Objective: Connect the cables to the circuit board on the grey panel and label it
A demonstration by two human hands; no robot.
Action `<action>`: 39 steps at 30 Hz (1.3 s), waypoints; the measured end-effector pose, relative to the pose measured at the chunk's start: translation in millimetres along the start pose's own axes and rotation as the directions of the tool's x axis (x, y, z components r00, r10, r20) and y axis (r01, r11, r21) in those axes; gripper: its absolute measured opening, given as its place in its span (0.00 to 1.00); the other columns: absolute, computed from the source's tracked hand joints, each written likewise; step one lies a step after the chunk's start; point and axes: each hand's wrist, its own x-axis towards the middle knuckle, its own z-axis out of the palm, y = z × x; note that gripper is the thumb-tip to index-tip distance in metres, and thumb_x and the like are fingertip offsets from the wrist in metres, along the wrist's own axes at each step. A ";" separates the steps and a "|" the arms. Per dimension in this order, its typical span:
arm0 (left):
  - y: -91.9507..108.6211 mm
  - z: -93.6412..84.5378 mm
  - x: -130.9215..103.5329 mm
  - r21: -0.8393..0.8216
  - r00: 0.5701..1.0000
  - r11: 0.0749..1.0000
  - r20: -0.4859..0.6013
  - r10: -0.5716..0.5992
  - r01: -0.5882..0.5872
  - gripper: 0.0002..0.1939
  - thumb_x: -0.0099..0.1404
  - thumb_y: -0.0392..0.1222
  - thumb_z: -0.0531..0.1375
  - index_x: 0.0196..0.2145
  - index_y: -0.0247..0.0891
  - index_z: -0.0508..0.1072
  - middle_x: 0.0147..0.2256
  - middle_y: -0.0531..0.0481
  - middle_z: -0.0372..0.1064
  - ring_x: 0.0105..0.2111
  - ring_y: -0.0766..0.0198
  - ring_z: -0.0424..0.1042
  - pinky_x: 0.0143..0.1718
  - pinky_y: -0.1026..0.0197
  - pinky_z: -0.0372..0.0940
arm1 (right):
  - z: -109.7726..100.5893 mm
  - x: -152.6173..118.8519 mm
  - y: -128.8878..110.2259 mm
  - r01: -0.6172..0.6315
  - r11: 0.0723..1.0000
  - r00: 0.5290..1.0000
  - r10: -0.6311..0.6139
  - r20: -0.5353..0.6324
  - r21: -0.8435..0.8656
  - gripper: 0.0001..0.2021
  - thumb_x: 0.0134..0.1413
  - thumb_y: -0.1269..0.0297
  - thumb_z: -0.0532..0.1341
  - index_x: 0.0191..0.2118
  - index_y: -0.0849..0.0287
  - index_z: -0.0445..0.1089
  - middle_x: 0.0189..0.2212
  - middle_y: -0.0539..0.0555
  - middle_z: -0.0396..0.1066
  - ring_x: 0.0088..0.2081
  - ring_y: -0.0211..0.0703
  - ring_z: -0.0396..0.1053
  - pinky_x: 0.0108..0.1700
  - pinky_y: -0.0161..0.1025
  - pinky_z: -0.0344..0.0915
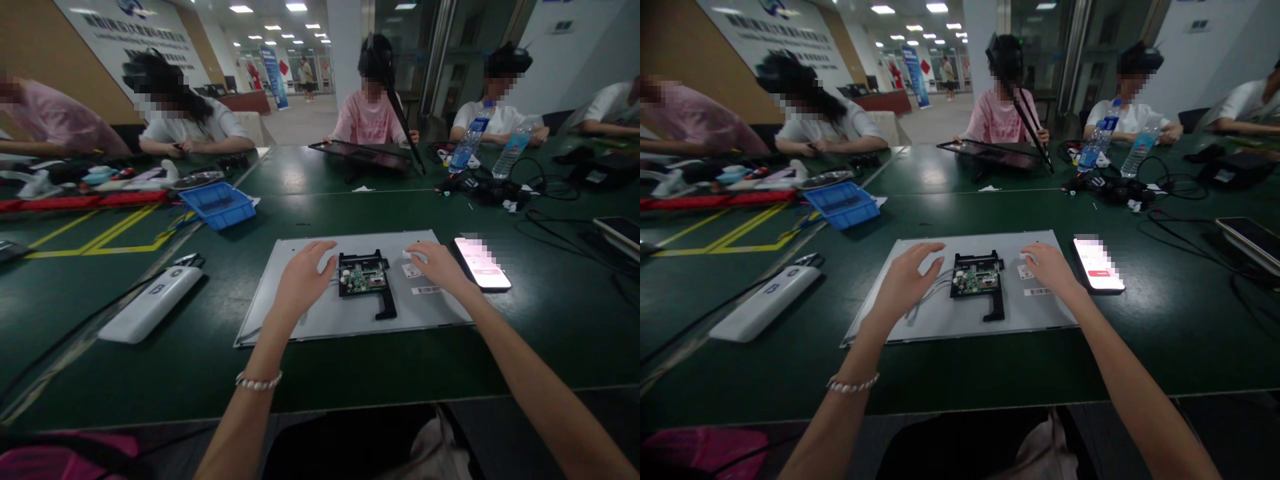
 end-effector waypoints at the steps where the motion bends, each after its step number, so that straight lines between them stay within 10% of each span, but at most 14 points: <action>1: -0.7 2.6 9.3 -0.028 1.000 1.000 0.009 0.006 -0.006 0.17 0.67 0.45 0.49 0.52 0.39 0.63 0.49 0.46 0.66 0.49 0.57 0.66 0.52 0.53 0.60 | 0.5 -0.4 -2.9 0.005 1.000 1.000 -0.005 0.015 0.022 0.15 0.57 0.65 0.53 0.48 0.56 0.70 0.46 0.57 0.71 0.48 0.48 0.68 0.52 0.48 0.62; 11: -47.1 35.6 20.3 -0.281 0.869 0.959 0.462 0.178 -0.047 0.49 0.54 0.57 0.62 0.64 0.43 0.39 0.65 0.43 0.37 0.63 0.50 0.43 0.62 0.48 0.45 | 19.4 1.7 -33.0 0.159 0.983 0.946 -0.179 0.270 0.093 0.45 0.48 0.44 0.59 0.66 0.53 0.39 0.66 0.57 0.37 0.66 0.53 0.35 0.64 0.54 0.42; 29: -51.1 29.8 11.7 -0.349 0.828 0.937 0.528 0.187 0.011 0.53 0.51 0.54 0.64 0.65 0.35 0.38 0.65 0.39 0.31 0.64 0.46 0.37 0.63 0.46 0.38 | 21.5 4.2 -26.1 0.195 0.980 0.951 -0.197 0.237 0.030 0.39 0.52 0.46 0.57 0.65 0.52 0.43 0.64 0.56 0.48 0.64 0.52 0.44 0.62 0.52 0.48; 39: -62.7 37.3 7.9 -0.348 0.834 0.937 0.515 0.198 -0.008 0.51 0.51 0.51 0.63 0.65 0.37 0.39 0.65 0.38 0.35 0.63 0.43 0.40 0.62 0.42 0.40 | 1.5 5.0 18.2 0.058 0.997 0.993 -0.052 0.105 -0.056 0.17 0.55 0.59 0.56 0.49 0.54 0.70 0.49 0.56 0.68 0.49 0.50 0.66 0.51 0.50 0.63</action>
